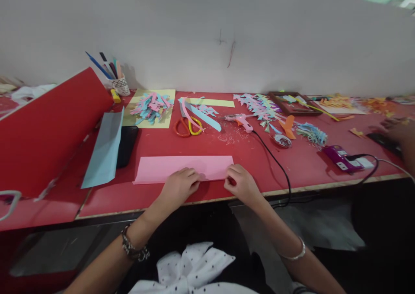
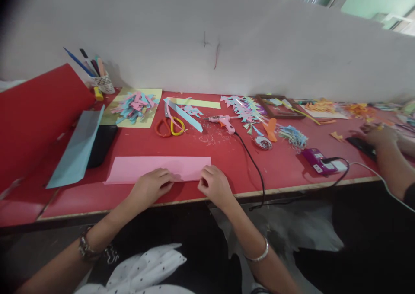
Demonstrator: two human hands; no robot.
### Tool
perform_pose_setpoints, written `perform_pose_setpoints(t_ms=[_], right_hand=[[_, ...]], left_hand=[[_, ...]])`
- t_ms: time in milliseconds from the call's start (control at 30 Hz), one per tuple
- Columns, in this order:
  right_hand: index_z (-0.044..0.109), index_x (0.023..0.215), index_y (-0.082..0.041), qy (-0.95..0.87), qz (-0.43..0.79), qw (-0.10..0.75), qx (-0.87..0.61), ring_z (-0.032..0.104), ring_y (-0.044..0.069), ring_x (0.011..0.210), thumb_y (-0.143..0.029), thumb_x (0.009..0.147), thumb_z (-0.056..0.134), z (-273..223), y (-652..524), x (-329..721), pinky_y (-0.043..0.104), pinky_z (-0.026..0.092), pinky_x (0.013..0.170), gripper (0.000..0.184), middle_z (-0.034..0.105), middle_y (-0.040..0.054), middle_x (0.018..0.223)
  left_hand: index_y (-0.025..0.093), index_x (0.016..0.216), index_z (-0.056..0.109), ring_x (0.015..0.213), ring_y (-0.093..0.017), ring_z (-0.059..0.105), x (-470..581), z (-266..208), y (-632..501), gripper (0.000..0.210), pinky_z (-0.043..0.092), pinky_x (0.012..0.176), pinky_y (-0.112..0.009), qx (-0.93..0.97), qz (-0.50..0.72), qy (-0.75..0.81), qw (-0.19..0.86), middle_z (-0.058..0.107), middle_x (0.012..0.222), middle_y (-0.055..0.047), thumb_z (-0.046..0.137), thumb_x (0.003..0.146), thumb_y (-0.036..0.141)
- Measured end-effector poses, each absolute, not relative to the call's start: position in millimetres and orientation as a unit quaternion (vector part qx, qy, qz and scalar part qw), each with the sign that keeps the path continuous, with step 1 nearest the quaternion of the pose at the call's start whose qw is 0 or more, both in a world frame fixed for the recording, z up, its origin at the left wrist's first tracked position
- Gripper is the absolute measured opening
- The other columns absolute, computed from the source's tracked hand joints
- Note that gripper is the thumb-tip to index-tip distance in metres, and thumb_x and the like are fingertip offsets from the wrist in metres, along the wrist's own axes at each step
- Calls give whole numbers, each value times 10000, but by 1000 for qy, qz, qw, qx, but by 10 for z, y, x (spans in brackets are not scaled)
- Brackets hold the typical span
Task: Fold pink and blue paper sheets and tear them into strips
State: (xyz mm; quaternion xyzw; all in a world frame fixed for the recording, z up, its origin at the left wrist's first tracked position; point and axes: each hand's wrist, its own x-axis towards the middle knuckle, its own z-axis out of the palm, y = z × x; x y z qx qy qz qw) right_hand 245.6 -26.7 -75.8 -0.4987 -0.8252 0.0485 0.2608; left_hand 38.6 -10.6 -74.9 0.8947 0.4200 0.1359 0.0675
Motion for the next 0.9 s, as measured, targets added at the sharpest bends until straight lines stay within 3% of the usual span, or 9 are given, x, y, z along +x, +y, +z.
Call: perform_pose_setpoints(t_ms=[200, 433, 533, 700, 900], right_hand=[[405, 587, -202, -798, 73, 294, -520, 478, 154, 671, -88, 662, 404, -749, -315, 2708, 269, 389, 631, 136, 535, 29, 696], [493, 698, -198, -757, 1, 344, -556, 511, 192, 772, -122, 710, 425, -718, -389, 2825, 335, 404, 716, 103, 561, 56, 766], [543, 861, -179, -799, 27, 304, -518, 502, 202, 859, -188, 746, 493, -702, -364, 2624, 336, 398, 755, 126, 568, 79, 885], [565, 724, -178, -851, 97, 211, -471, 505, 154, 732, -187, 802, 483, -718, -244, 2325, 272, 388, 660, 114, 570, 45, 767], [522, 691, -163, -846, 152, 227, -458, 489, 137, 674, -120, 773, 489, -653, -188, 2185, 252, 364, 632, 98, 555, 25, 704]], left_hand=[[188, 750, 618, 736, -139, 574, 373, -726, -103, 112, 427, 605, -224, 885, 144, 433, 91, 637, 780, -12, 510, 755, 155], [178, 715, 615, 723, -147, 583, 383, -641, -87, 109, 420, 589, -226, 880, 104, 456, 82, 642, 766, -14, 513, 736, 146], [171, 716, 609, 717, -161, 585, 357, -586, -63, 92, 416, 584, -242, 883, 75, 457, 74, 640, 754, -22, 524, 713, 137], [176, 789, 602, 717, -167, 586, 375, -545, -38, 125, 411, 604, -259, 901, 74, 423, 60, 642, 773, -27, 528, 703, 125], [155, 727, 562, 669, -167, 582, 584, -564, -31, 56, 401, 615, -276, 925, 104, 366, 10, 612, 665, -24, 510, 732, 135]])
